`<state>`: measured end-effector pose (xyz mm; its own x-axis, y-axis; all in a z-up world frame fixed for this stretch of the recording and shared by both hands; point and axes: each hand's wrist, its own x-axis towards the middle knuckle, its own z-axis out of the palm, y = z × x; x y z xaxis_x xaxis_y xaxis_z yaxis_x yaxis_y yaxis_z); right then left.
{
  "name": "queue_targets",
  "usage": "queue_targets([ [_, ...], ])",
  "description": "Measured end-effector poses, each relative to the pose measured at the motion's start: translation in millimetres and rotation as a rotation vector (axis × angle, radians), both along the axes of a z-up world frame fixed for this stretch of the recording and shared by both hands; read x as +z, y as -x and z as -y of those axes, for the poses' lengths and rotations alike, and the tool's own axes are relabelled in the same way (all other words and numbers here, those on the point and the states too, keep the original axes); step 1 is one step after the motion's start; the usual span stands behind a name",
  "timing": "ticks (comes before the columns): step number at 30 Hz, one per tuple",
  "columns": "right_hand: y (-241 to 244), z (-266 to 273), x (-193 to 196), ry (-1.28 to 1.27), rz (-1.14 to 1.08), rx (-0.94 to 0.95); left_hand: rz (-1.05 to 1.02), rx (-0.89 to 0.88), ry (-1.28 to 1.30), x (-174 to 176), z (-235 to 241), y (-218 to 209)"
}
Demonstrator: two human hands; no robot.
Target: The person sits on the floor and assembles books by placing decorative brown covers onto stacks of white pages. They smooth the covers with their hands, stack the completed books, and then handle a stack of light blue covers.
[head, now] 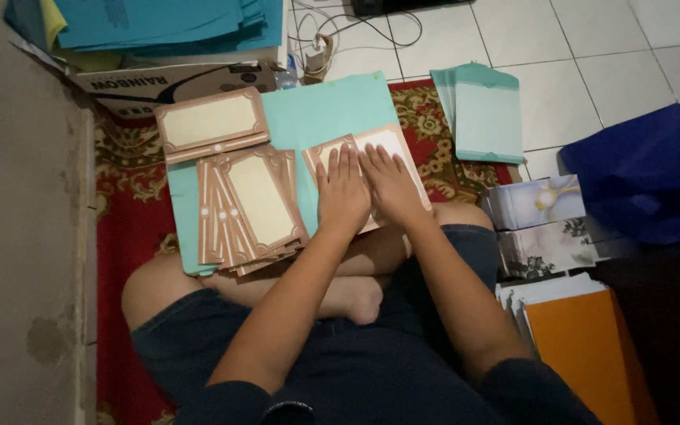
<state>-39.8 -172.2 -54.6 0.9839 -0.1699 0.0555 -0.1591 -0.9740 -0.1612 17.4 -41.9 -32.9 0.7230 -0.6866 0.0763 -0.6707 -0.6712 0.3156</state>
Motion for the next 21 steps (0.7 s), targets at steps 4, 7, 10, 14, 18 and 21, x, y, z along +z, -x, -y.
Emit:
queue_targets([
  [4, 40.4, -11.5, -10.5, 0.011, 0.012, -0.025, 0.006, 0.006, 0.02, -2.4, -0.1, -0.1],
  [7, 43.8, -12.6, -9.3, -0.016, 0.007, -0.033, 0.009, 0.011, -0.001, -4.1, 1.0, -0.4],
  [10, 23.2, -8.2, 0.5, -0.019, -0.041, -0.023, -0.021, 0.004, -0.015, -2.6, 0.4, 0.5],
  [14, -6.9, -2.5, 10.4, -0.009, -0.021, -0.027, -0.056, 0.005, -0.038, 3.5, 0.9, 0.8],
  [18, -3.9, -2.0, 10.0, -0.017, -0.055, -0.056, -0.018, 0.029, 0.002, -3.4, 9.1, -3.1],
  [21, 24.2, -6.1, 1.8, 0.006, -0.014, -0.024, -0.05, 0.049, -0.078, 10.7, 17.5, -13.7],
])
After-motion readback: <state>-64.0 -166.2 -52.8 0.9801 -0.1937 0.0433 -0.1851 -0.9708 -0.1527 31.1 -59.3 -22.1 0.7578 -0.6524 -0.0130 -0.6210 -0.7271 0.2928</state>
